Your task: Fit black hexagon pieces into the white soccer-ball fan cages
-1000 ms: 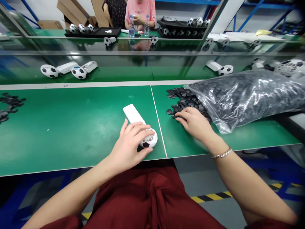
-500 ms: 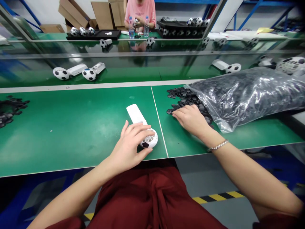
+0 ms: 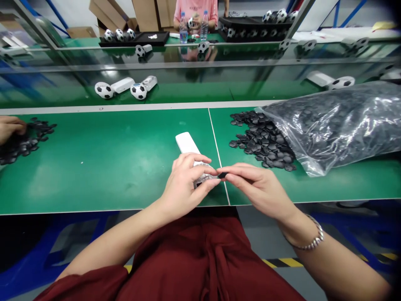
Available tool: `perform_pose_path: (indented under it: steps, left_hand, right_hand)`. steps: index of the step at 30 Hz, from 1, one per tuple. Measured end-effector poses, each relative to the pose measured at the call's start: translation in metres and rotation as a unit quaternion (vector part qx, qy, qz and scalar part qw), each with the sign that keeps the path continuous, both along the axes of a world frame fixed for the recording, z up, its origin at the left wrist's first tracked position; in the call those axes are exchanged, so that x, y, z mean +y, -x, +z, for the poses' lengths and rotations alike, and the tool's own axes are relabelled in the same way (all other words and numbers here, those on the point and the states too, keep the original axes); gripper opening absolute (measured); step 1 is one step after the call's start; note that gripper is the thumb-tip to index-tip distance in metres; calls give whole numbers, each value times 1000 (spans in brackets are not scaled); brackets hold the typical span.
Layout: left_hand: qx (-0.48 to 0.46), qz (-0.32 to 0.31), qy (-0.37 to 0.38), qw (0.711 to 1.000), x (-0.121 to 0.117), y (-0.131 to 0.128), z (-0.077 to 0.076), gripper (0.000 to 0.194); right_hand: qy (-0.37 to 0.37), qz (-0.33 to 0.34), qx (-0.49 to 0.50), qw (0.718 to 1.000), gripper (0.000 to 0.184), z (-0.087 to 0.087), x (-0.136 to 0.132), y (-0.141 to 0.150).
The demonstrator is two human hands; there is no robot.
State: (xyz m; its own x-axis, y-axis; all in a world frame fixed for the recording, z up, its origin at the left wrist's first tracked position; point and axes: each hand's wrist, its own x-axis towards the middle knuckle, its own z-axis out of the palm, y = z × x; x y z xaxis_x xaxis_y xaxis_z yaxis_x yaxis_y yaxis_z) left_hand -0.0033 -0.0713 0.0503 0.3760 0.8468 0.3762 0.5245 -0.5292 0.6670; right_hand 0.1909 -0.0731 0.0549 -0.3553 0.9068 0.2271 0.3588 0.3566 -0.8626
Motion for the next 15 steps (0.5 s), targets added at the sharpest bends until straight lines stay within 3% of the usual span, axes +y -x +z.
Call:
perform_pose_path:
  steps: [7, 12, 15]
  left_hand:
    - [9, -13, -65, 998, 0, -1, 0, 9]
    - [50, -14, -66, 996, -3, 1, -3, 8]
    - [67, 3, -27, 997, -2, 5, -6, 33]
  right_hand:
    - [-88, -13, -7, 996, 26, 0, -6, 8]
    - [-176, 24, -95, 979, 32, -2, -8, 5]
    - [-205, 0, -129, 970, 28, -3, -7, 0]
